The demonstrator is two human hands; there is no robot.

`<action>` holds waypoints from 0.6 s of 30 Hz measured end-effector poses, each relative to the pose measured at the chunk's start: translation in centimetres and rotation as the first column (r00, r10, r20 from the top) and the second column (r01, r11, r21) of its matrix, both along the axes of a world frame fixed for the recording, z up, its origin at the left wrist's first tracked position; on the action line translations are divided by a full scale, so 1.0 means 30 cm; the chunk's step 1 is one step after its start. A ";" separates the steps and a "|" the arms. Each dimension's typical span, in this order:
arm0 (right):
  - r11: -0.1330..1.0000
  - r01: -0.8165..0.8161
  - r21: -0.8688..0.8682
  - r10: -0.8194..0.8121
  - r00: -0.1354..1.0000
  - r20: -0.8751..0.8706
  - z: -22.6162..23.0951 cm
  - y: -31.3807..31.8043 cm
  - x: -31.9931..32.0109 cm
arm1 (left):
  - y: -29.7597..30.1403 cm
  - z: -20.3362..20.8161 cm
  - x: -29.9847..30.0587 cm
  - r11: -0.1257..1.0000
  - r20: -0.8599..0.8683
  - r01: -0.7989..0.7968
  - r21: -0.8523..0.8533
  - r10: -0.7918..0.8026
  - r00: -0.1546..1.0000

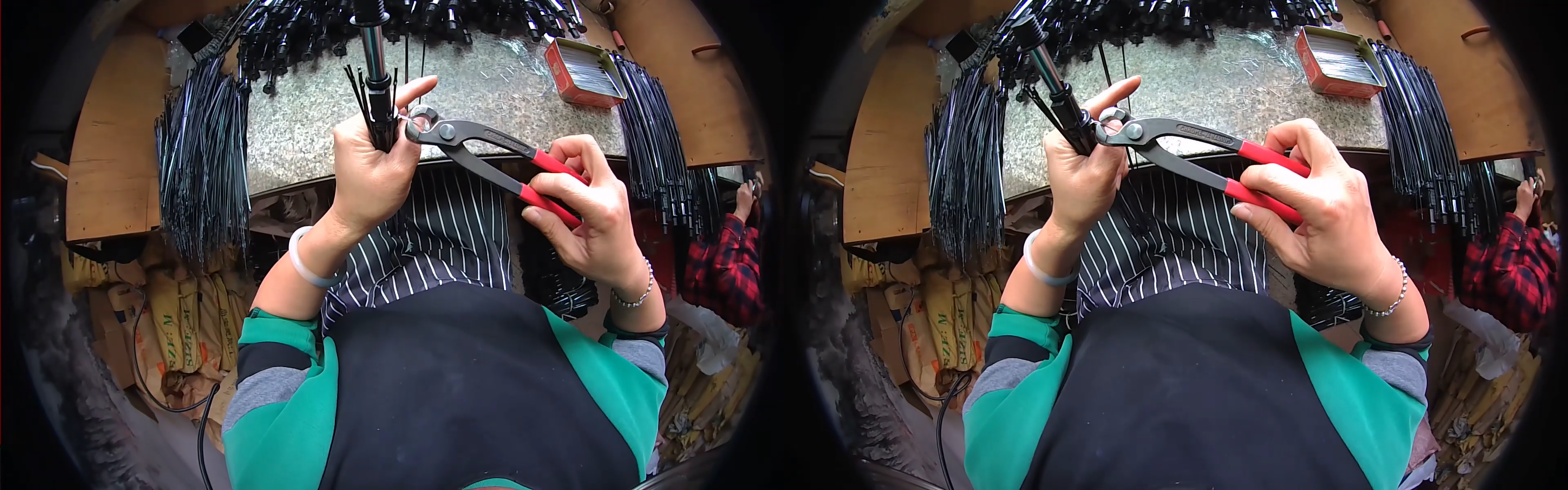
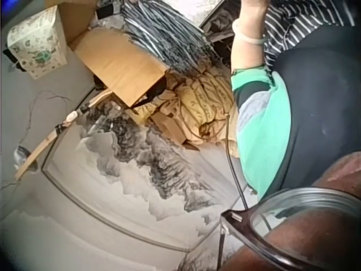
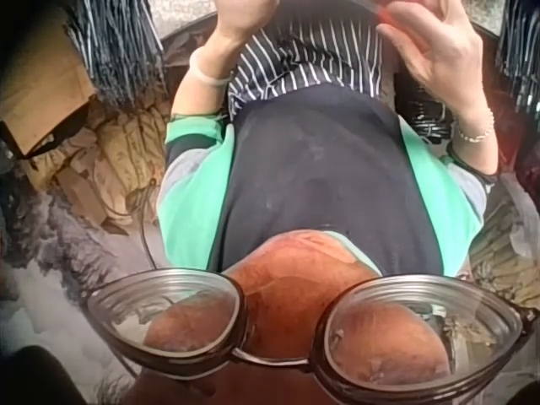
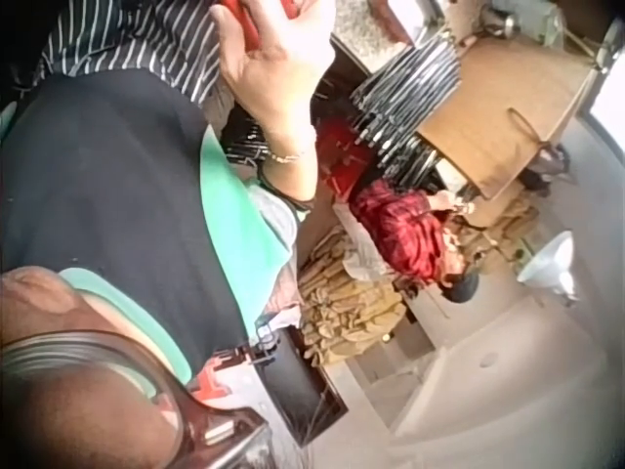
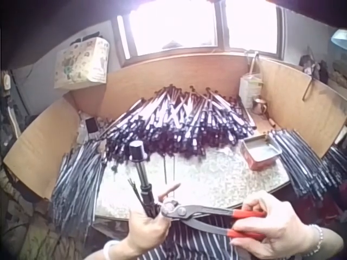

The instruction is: Assembling metal ribs and plastic fittings into bundles for umbrellas at a factory workstation.

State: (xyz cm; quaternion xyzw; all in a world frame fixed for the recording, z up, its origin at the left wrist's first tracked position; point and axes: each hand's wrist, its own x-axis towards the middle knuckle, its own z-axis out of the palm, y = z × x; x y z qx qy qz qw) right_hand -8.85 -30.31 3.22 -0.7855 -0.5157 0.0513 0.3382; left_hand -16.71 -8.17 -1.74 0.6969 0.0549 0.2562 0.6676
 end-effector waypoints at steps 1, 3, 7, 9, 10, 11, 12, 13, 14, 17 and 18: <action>1.000 0.017 0.003 -0.018 0.998 0.055 0.002 0.002 -0.005 | 0.000 -0.003 -0.002 1.000 0.011 0.010 0.016 -0.010 1.000; 0.999 -0.016 0.048 0.010 0.992 0.122 -0.001 0.009 -0.006 | 0.003 -0.003 -0.006 1.000 0.009 -0.003 0.020 0.002 1.000; 0.987 -0.156 0.028 0.157 0.937 -0.311 -0.016 -0.005 0.013 | 0.004 -0.004 -0.005 0.993 0.092 0.119 -0.002 -0.119 0.989; 0.987 -0.153 0.045 0.071 0.165 -0.984 -0.038 -0.029 0.001 | -0.009 0.013 -0.008 0.986 0.142 0.161 0.044 -0.166 0.976; 0.957 -0.256 0.133 0.111 -0.100 -0.989 -0.040 -0.021 0.002 | -0.009 0.017 -0.008 0.982 0.136 0.143 0.125 -0.159 0.978; 0.921 -0.336 0.197 0.133 -0.205 -0.970 -0.076 -0.005 -0.005 | -0.011 0.007 -0.004 0.983 0.150 0.177 0.041 -0.181 0.972; 0.901 -0.429 0.066 0.049 -0.050 -0.998 -0.039 0.005 0.001 | -0.010 0.008 -0.009 0.983 0.148 0.176 0.043 -0.180 0.972; 0.929 -0.368 -0.040 0.086 0.319 -0.944 -0.042 0.009 -0.009 | -0.007 0.010 -0.018 0.985 0.106 0.164 0.043 -0.168 0.980; 0.956 -0.268 -0.116 0.089 0.647 -0.757 -0.047 0.010 -0.024 | -0.005 0.012 -0.020 0.987 0.066 0.155 0.043 -0.157 0.985; 0.984 -0.145 0.103 0.143 0.989 0.028 -0.110 0.011 -0.014 | 0.001 0.016 -0.022 0.987 0.051 0.158 0.014 -0.159 0.986; 0.972 -0.205 0.118 0.203 0.979 0.025 -0.109 0.009 0.001 | 0.004 0.016 -0.024 0.988 0.043 0.156 -0.001 -0.156 0.987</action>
